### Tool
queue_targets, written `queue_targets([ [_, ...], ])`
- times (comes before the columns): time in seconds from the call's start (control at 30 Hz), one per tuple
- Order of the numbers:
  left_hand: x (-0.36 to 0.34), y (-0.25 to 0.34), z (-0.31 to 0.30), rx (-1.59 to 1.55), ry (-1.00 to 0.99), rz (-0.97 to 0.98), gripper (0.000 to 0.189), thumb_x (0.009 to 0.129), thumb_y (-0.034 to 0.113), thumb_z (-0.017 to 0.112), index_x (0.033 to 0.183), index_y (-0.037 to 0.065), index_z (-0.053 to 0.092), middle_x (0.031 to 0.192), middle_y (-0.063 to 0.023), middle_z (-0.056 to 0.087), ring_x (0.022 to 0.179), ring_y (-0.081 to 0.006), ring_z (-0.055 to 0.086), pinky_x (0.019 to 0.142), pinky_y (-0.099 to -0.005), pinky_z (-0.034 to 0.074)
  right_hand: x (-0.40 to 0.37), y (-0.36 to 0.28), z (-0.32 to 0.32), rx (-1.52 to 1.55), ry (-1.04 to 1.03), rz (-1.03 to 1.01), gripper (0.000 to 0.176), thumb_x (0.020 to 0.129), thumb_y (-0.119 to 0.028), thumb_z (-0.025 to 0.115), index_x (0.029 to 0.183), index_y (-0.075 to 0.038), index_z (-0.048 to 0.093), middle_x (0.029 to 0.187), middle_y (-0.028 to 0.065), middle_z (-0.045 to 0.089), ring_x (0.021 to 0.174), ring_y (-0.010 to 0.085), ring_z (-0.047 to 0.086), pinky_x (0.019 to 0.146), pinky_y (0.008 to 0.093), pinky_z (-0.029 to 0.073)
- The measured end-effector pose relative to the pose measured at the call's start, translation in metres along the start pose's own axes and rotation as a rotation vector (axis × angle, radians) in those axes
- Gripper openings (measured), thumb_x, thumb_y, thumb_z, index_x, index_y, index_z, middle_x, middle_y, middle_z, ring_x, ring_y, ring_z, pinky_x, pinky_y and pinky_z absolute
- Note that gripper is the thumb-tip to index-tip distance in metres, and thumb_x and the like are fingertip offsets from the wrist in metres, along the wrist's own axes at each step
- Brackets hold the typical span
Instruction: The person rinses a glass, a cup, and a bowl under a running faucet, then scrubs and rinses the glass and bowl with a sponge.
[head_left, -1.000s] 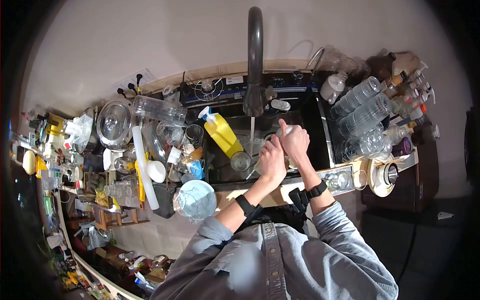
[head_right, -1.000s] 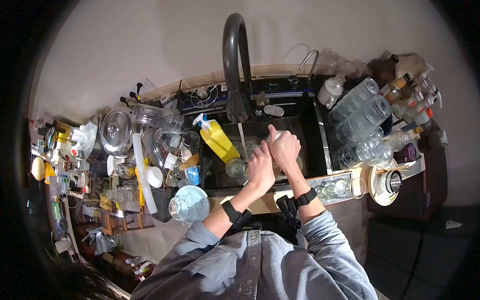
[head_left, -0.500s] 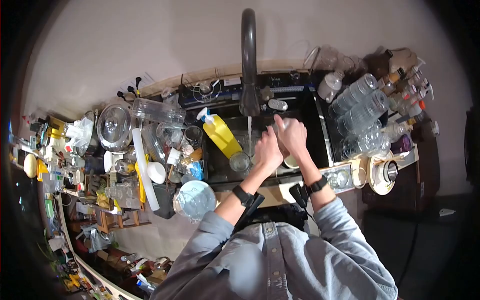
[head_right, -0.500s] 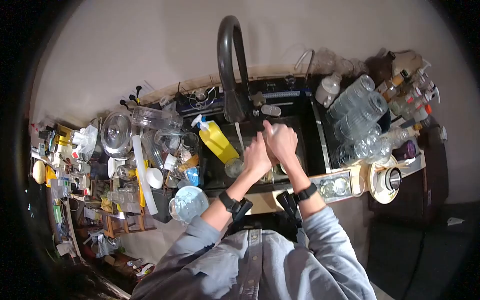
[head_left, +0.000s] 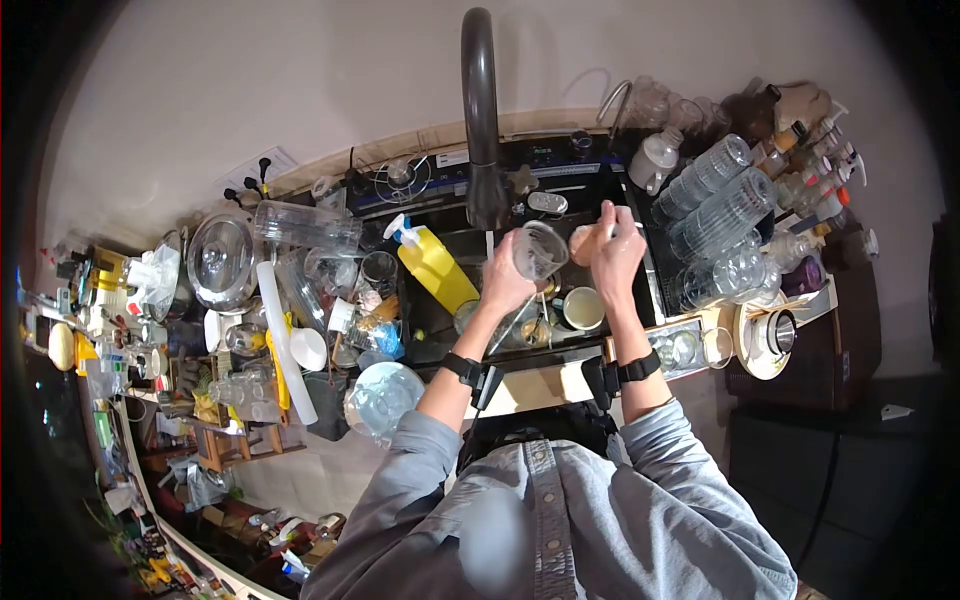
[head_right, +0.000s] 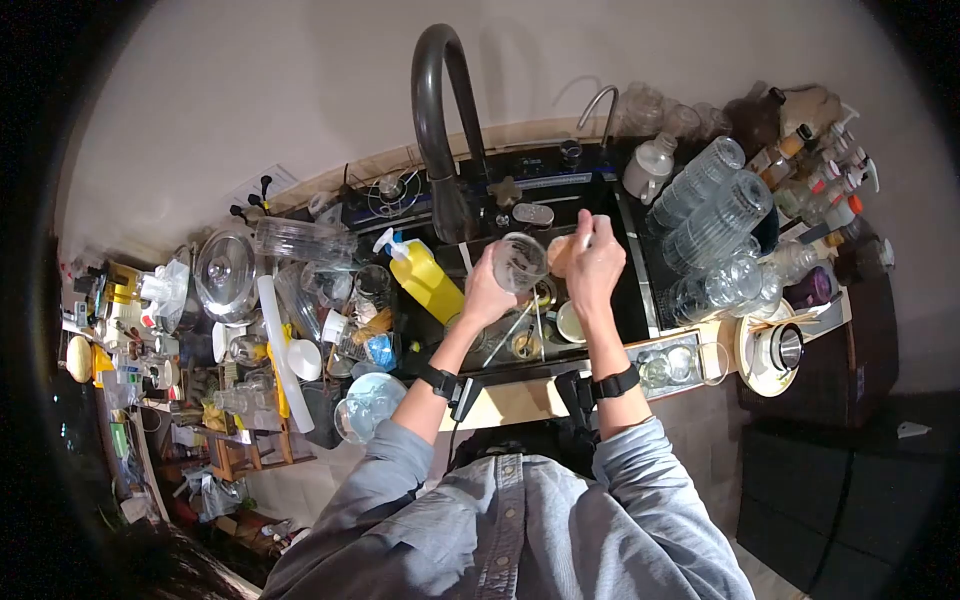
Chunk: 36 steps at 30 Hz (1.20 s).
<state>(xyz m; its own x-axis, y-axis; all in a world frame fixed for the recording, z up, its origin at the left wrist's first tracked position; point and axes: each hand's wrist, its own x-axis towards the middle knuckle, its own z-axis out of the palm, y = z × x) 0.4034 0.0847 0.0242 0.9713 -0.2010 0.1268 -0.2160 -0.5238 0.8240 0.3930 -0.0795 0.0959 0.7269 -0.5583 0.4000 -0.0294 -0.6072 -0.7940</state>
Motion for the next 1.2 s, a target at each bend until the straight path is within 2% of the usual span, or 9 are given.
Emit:
queue_targets([
  [0.07, 0.002, -0.018, -0.001, -0.154, -0.044, -0.135, 0.089, 0.049, 0.019, 0.087, 0.125, 0.004, 0.042, 0.118, -0.0184, 0.057, 0.111, -0.0296, 0.056, 0.093, -0.0375, 0.046, 0.002, 0.014, -0.003, -0.139, -0.058, -0.010, 0.027, 0.091, -0.028, 0.057, 0.081, -0.003, 0.055, 0.066, 0.0213, 0.060, 0.064, 0.0421, 0.059, 0.056, 0.0476, 0.045],
  [0.13, 0.002, -0.041, 0.009, -0.303, 0.081, -0.096, 0.085, 0.047, 0.008, 0.085, 0.121, 0.005, 0.044, 0.114, -0.0123, 0.058, 0.104, -0.0250, 0.057, 0.090, -0.0327, 0.047, -0.006, 0.020, -0.007, -0.258, -0.212, 0.033, 0.026, 0.088, -0.031, 0.059, 0.084, -0.005, 0.056, 0.068, 0.0201, 0.062, 0.068, 0.0416, 0.061, 0.060, 0.0476, 0.048],
  [0.23, 0.003, -0.074, 0.023, -0.475, 0.178, -0.159, 0.085, 0.046, 0.003, 0.087, 0.119, 0.003, 0.043, 0.108, -0.0072, 0.057, 0.100, -0.0164, 0.056, 0.089, -0.0290, 0.046, -0.031, 0.039, 0.003, -0.456, -0.567, 0.089, 0.028, 0.079, -0.033, 0.068, 0.088, -0.008, 0.059, 0.079, 0.0185, 0.066, 0.079, 0.0383, 0.064, 0.070, 0.0455, 0.052],
  [0.47, -0.001, -0.083, 0.023, -0.406, 0.232, -0.151, 0.087, 0.048, 0.007, 0.088, 0.121, 0.001, 0.040, 0.114, -0.0119, 0.056, 0.106, -0.0209, 0.056, 0.093, -0.0330, 0.045, -0.064, 0.080, 0.029, -0.529, -0.797, 0.027, 0.034, 0.073, -0.032, 0.072, 0.095, -0.008, 0.062, 0.084, 0.0182, 0.067, 0.083, 0.0363, 0.065, 0.073, 0.0439, 0.053],
  [0.67, -0.006, -0.081, 0.009, -0.454, 0.127, -0.238, 0.085, 0.051, 0.011, 0.088, 0.120, -0.001, 0.040, 0.113, -0.0140, 0.056, 0.104, -0.0246, 0.057, 0.090, -0.0344, 0.047, -0.076, 0.087, 0.040, -0.689, -1.176, -0.188, 0.048, 0.072, -0.036, 0.073, 0.111, -0.012, 0.058, 0.095, 0.0184, 0.066, 0.094, 0.0343, 0.063, 0.080, 0.0435, 0.051],
  [0.8, -0.007, -0.106, 0.020, -0.480, 0.114, -0.185, 0.095, 0.052, 0.011, 0.089, 0.129, -0.002, 0.035, 0.121, -0.0147, 0.054, 0.108, -0.0224, 0.055, 0.091, -0.0354, 0.047, -0.093, 0.112, 0.062, -0.806, -1.320, -0.381, 0.050, 0.071, -0.040, 0.073, 0.111, -0.014, 0.060, 0.094, 0.0157, 0.066, 0.094, 0.0285, 0.064, 0.077, 0.0398, 0.053],
  [1.0, -0.010, -0.090, 0.016, -0.285, 0.154, -0.159, 0.099, 0.053, 0.010, 0.086, 0.134, 0.003, 0.029, 0.122, -0.0167, 0.053, 0.110, -0.0249, 0.055, 0.092, -0.0365, 0.046, -0.112, 0.145, 0.087, -0.853, -1.219, -0.621, 0.014, 0.076, -0.021, 0.063, 0.081, -0.011, 0.070, 0.081, 0.0091, 0.069, 0.076, 0.0234, 0.069, 0.064, 0.0350, 0.054],
  [1.03, -0.011, -0.101, 0.022, -0.224, 0.179, -0.088, 0.103, 0.052, 0.010, 0.086, 0.136, 0.005, 0.027, 0.120, -0.0172, 0.053, 0.109, -0.0265, 0.055, 0.092, -0.0372, 0.046, -0.106, 0.125, 0.085, -0.939, -1.303, -0.540, 0.020, 0.082, -0.021, 0.057, 0.090, -0.011, 0.072, 0.095, 0.0087, 0.070, 0.088, 0.0207, 0.068, 0.069, 0.0325, 0.053],
  [1.2, -0.016, -0.087, 0.014, -0.160, 0.204, -0.147, 0.102, 0.052, 0.010, 0.086, 0.135, 0.007, 0.028, 0.116, -0.0180, 0.055, 0.102, -0.0293, 0.057, 0.088, -0.0387, 0.048, -0.101, 0.115, 0.085, -0.960, -1.328, -0.566, 0.020, 0.084, -0.018, 0.053, 0.089, -0.012, 0.072, 0.094, 0.0074, 0.070, 0.087, 0.0211, 0.068, 0.069, 0.0332, 0.053],
])
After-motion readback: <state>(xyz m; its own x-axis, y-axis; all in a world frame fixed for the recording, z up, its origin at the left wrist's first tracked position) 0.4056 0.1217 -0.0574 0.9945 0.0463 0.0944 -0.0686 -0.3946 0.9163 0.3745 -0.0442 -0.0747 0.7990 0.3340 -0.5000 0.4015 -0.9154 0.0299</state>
